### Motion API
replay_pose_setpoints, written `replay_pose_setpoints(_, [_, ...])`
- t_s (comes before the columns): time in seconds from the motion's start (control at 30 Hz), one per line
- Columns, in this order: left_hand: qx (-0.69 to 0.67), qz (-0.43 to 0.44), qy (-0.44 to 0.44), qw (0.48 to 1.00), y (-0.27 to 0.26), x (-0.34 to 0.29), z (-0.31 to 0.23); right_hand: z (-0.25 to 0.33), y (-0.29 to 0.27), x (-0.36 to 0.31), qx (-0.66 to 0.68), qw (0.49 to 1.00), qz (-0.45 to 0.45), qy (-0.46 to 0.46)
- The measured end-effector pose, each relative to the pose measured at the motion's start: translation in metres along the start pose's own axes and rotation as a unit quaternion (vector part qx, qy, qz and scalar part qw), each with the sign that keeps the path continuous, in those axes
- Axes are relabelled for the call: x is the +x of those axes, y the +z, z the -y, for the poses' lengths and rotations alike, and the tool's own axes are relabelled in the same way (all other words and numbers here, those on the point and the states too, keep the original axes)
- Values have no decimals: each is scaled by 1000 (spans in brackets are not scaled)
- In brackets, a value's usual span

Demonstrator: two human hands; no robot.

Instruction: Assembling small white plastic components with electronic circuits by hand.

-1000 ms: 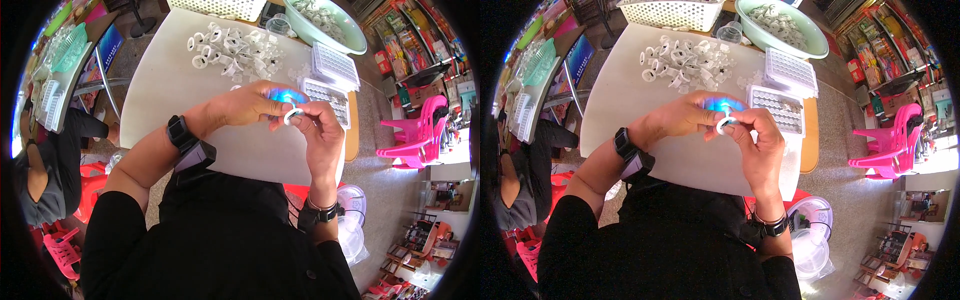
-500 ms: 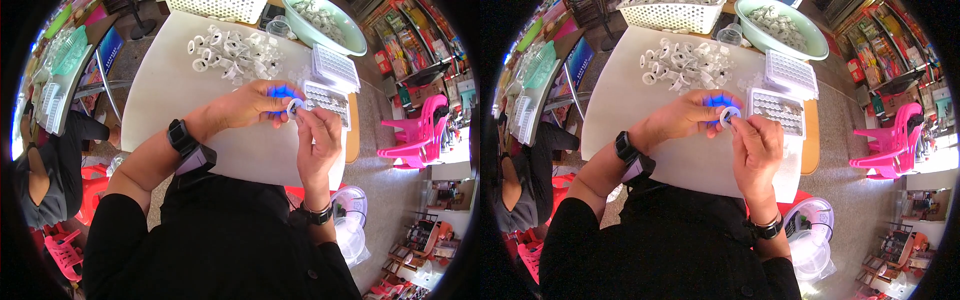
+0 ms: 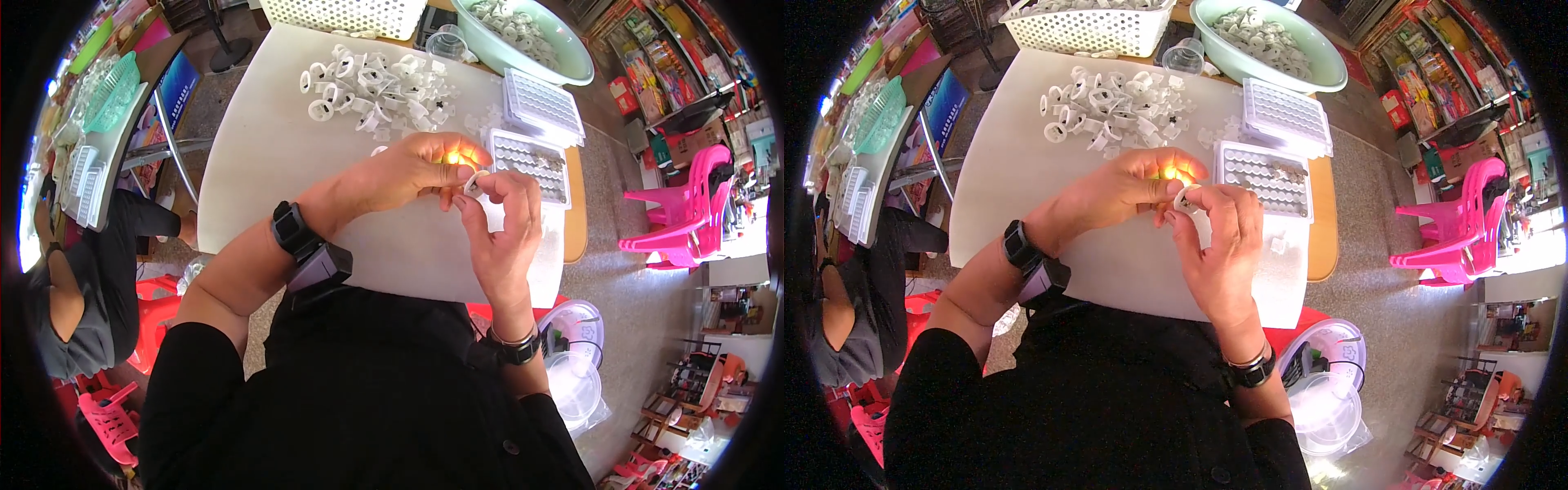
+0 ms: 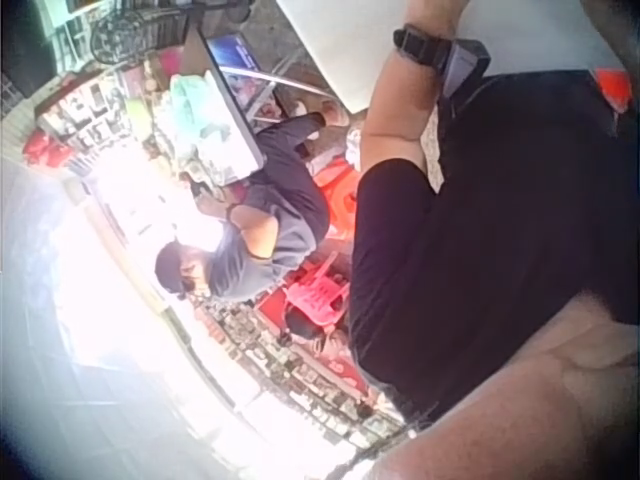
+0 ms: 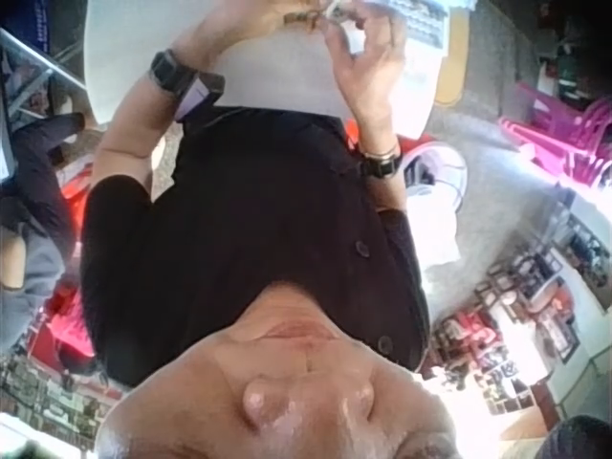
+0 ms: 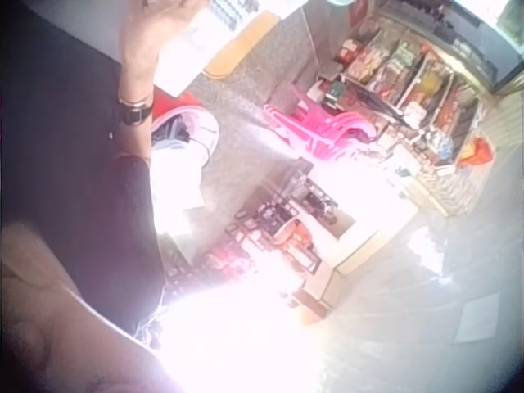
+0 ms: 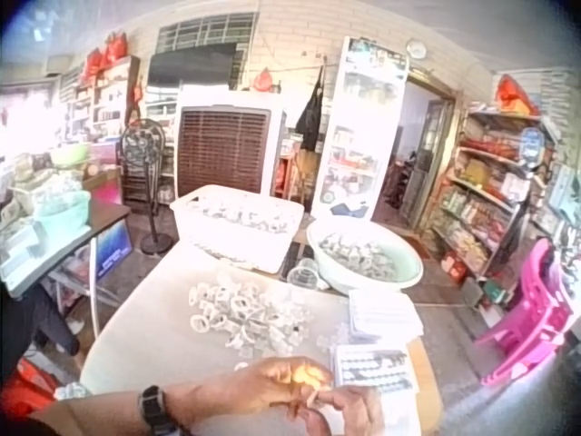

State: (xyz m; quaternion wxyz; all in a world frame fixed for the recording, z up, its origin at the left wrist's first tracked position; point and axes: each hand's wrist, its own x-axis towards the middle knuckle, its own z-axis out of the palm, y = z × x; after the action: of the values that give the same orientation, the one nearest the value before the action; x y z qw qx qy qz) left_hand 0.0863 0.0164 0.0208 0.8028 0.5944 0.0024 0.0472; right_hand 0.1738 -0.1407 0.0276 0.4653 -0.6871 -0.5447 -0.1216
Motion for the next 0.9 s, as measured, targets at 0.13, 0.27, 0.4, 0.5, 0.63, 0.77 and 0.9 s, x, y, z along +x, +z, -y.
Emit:
replay_pose_setpoints(0.13, [-11,-3,-9,1000,1,1,-3,0,3,-3,-30,1000,-7,-8])
replay_pose_setpoints(0.27, [-22,-1,-10,1000,2,1,-2,-3,6,-5,-28,999,-5,-21])
replay_pose_setpoints(0.4, [-31,-6,-17,999,2,1,-4,2,4,-3,13,1000,-2,8])
replay_pose_setpoints(0.5, [-35,-4,-16,999,0,0,-2,5,-1,-1,108,990,-3,87])
replay_pose_setpoints(0.63, [-46,17,-32,998,0,0,-7,0,-5,-1,209,958,-13,194])
replay_pose_setpoints(0.77, [13,-8,-36,999,5,1,-8,0,-8,0,349,883,-13,312])
replay_pose_setpoints(0.9, [109,-30,54,992,13,1,-6,-9,-4,-1,449,797,-71,399])
